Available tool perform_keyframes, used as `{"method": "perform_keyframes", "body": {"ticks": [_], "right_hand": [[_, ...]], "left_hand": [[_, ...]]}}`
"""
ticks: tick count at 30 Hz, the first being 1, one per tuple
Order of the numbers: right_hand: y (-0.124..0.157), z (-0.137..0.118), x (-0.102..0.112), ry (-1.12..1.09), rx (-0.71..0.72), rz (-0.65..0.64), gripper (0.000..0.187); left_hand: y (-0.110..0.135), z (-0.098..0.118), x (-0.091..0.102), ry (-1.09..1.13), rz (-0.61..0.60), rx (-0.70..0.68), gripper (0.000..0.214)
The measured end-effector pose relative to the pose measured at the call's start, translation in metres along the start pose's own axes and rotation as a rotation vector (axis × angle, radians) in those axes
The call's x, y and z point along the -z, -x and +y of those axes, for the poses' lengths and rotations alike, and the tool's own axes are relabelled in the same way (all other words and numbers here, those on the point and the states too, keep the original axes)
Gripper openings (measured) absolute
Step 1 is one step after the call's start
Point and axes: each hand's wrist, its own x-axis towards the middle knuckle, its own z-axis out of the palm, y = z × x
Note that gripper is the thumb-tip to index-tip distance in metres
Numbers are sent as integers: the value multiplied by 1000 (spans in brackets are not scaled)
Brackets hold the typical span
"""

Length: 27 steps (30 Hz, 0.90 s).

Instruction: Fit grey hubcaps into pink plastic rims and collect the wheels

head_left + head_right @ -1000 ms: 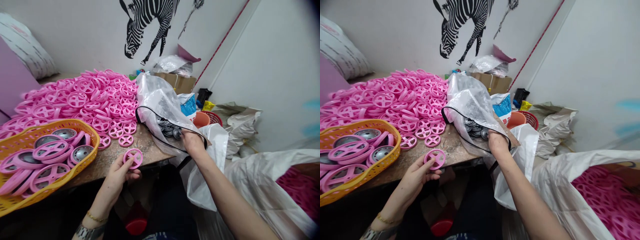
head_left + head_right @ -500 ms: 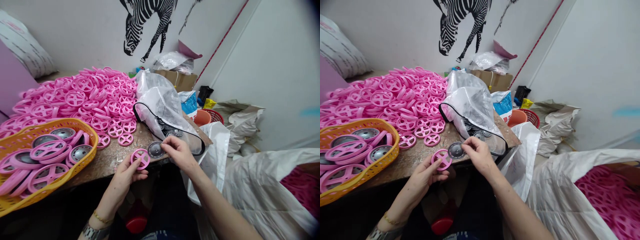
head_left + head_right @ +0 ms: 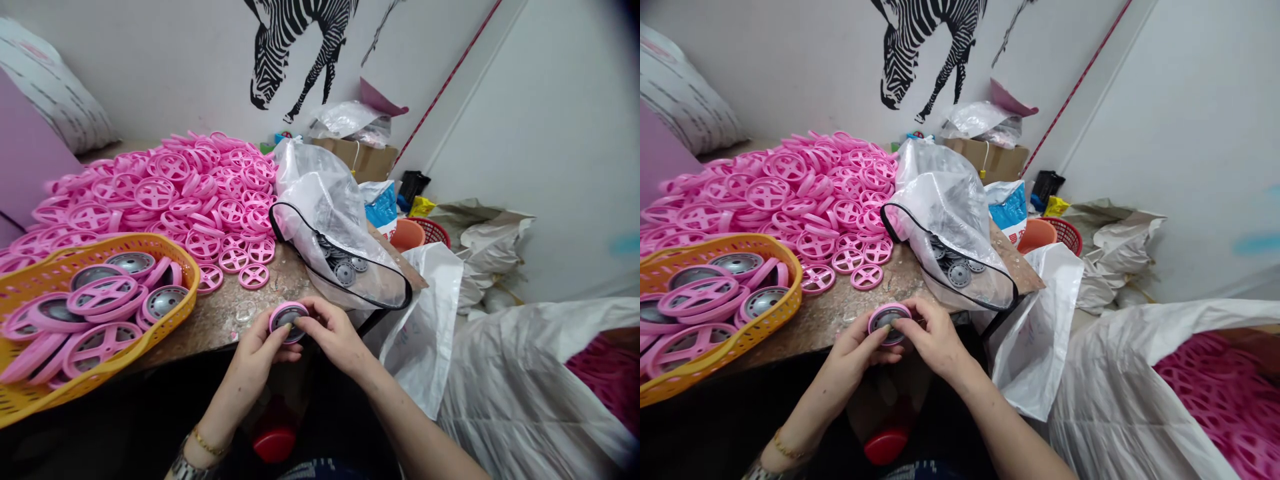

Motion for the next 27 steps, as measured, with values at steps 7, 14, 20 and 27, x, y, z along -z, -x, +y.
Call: {"method": "perform_keyframes", "body": {"ticks": [7, 14, 20, 27], "right_hand": [[10, -5, 0, -23, 49, 51, 9], [16, 3, -8, -25, 57, 103, 10], [12, 12, -7, -165, -52, 87, 14], [17, 6, -6, -120, -22, 77, 24]], "left_hand": [[10, 7, -7, -172, -44, -155, 29], [13, 5, -13, -323, 92, -288, 20], [11, 8, -9, -373, -30, -148, 27], [18, 6, -12, -384, -49, -110, 36]]}}
